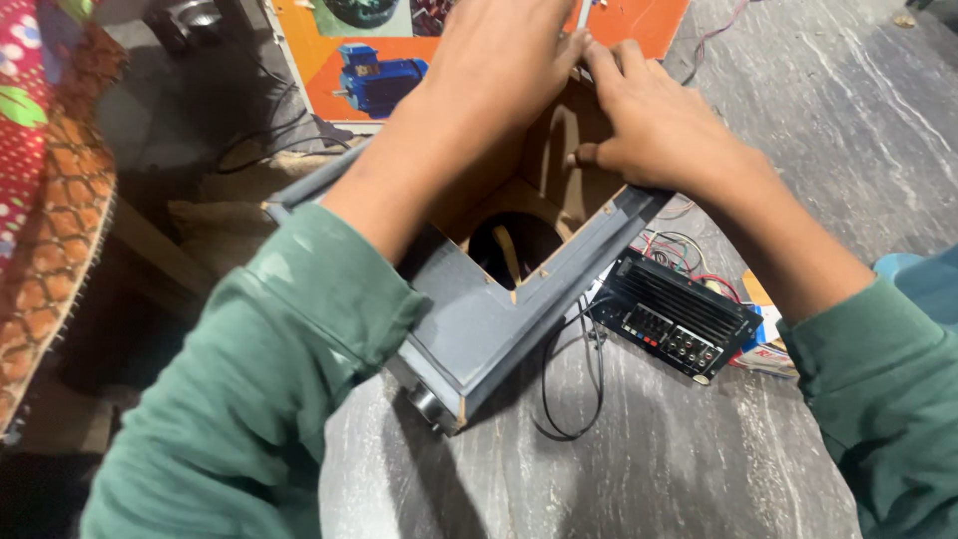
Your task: The person connects wires to a speaker driver and an amplifier module while sitting on the floor. They then place the amplifier into a speaker enclosure, route the wires, and connect the speaker driver to the amplifier terminals.
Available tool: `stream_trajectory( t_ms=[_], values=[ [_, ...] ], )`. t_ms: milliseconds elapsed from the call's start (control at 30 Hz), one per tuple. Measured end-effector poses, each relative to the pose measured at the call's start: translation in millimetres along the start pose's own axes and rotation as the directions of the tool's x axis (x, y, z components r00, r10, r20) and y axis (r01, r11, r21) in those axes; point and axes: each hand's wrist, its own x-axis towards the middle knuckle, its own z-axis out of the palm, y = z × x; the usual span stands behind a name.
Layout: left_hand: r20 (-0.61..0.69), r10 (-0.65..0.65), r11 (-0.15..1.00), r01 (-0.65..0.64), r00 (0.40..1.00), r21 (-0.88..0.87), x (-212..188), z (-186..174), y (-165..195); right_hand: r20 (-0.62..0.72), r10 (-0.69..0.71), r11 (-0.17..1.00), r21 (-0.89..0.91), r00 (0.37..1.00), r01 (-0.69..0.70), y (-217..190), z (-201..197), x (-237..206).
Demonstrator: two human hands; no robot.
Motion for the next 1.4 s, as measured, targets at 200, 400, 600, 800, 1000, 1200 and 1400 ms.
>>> stream_trajectory(
  t_ms=[200, 400, 600, 800, 1000, 1200, 1400],
  values=[
    [0.526, -0.402, 0.911, 0.269, 0.749, 0.314, -8.2, -4.3, -3.8, -0.021, 0.012, 0.978, -0.206, 1.0, -0.016, 9.1, 14.8, 3.1],
    [0.456, -0.363, 0.932, 0.318, 0.812, 0.176, -5.0, -3.0, 15.0, -0.041, 0.098, 0.885, -0.454, 0.994, -0.106, 20.7, 17.8, -7.1],
    [0.489, -0.351, 0.933, 0.342, 0.799, 0.111, 8.1, -1.0, 69.3, -0.064, 0.22, 0.877, -0.423, 0.973, -0.227, -4.5, -0.8, -29.6],
    [0.437, -0.221, 0.968, 0.251, 0.872, -0.012, 10.4, 3.9, 108.6, -0.465, -0.281, 0.845, -0.535, 0.84, -0.014, -8.3, -16.3, -56.5],
    [0.401, -0.127, 0.987, 0.154, 0.907, -0.035, 8.6, 10.8, 114.9, -0.442, -0.336, 0.938, -0.239, 0.832, 0.252, 12.6, -13.9, -85.6],
    [0.547, -0.04, 0.994, 0.09, 0.836, -0.064, 6.1, -2.5, 105.2, -0.349, -0.357, 0.929, -0.029, 0.867, 0.37, 20.3, -11.4, -97.4],
    [0.627, 0.029, 0.984, 0.087, 0.779, -0.153, 14.6, -18.0, 109.5, 0.022, -0.459, 0.873, 0.194, 0.888, 0.447, 5.1, -12.5, -96.4]
  ],
)
